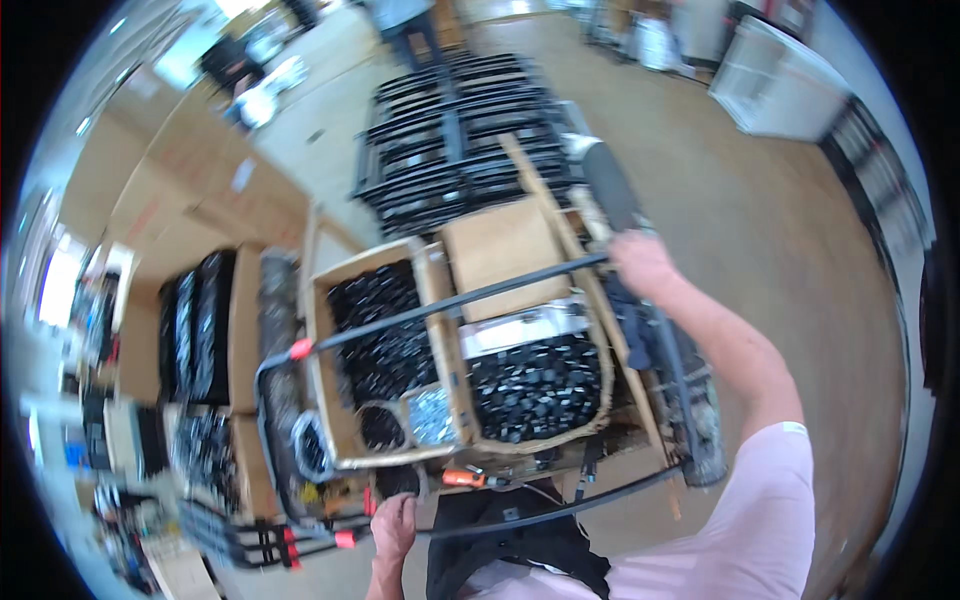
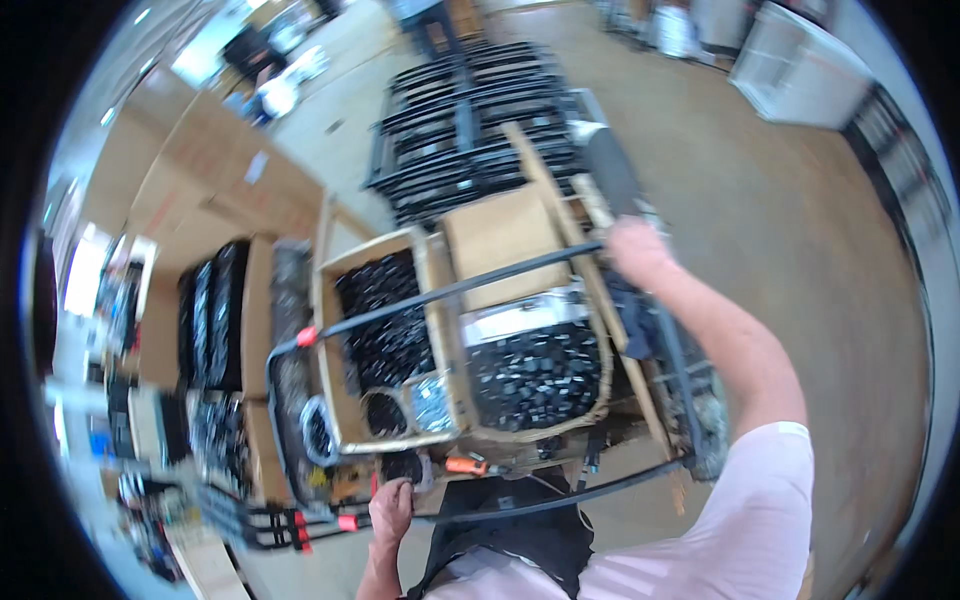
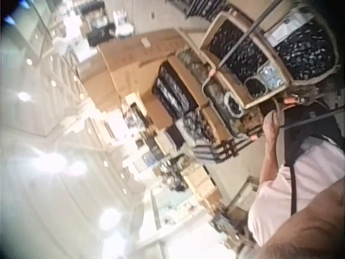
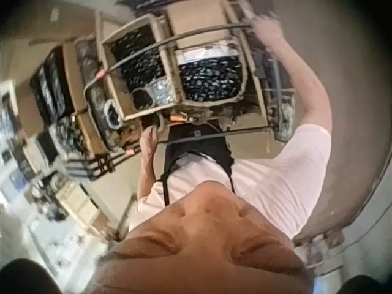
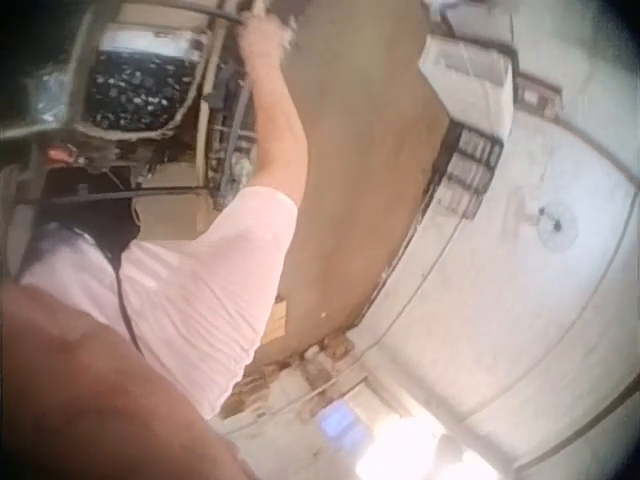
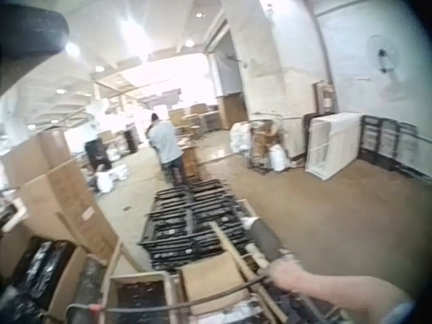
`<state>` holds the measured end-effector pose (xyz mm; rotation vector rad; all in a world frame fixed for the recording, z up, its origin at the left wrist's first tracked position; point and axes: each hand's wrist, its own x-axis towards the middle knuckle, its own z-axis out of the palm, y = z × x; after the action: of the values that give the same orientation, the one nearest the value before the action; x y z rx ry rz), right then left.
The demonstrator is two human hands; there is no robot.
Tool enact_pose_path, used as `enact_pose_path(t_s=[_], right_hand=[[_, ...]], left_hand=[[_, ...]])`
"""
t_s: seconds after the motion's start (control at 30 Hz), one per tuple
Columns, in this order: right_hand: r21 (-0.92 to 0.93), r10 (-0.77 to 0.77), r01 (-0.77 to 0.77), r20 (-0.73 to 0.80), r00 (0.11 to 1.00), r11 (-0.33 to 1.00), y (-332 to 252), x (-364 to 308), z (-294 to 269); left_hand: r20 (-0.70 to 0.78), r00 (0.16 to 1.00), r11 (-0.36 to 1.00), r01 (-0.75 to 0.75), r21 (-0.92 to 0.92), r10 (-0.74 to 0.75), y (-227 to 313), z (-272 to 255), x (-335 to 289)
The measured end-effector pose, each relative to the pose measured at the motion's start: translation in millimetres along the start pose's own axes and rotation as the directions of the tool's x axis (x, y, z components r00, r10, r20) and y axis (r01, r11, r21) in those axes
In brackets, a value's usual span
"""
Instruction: Assembling a plastic casing by attaching internal components and securing them with screws.
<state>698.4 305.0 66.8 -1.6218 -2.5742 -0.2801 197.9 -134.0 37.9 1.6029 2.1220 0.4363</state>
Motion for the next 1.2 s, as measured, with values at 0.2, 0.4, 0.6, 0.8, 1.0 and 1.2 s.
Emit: enact_pose_path(t_s=[0.2, 0.4, 0.6, 0.8, 1.0, 1.2], right_hand=[[-0.239, -0.064, 0.136, 0.287, 0.956, 0.962, 10, 47, 39], [-0.358, 0.119, 0.046, 0.426, 0.897, 0.932, 56, 55, 82], [-0.321, 0.108, 0.048, 0.449, 0.887, 0.946, 52, 43, 48], [-0.193, 0.085, 0.002, 0.44, 0.894, 0.981, 63, 43, 65], [-0.118, 0.434, -0.419, 0.309, 0.846, 0.9, 44, 43, 62], [-0.215, 0.35, -0.282, 0.423, 0.836, 0.935, 41, 51, 68]], left_hand=[[-0.289, 0.911, 0.955, 0.272, -0.115, -0.294, -17, -28, -57], [-0.337, 0.894, 0.955, 0.269, -0.122, -0.295, -34, -36, -79], [-0.381, 0.85, 0.931, 0.324, -0.167, -0.364, -48, -47, -92], [-0.517, 0.794, 0.947, 0.261, -0.185, -0.32, -73, -88, -67], [-0.697, 0.637, 0.935, 0.324, -0.145, -0.329, -162, -173, -26], [-0.763, 0.372, 0.819, 0.462, -0.341, -0.528, -325, -292, 51]])
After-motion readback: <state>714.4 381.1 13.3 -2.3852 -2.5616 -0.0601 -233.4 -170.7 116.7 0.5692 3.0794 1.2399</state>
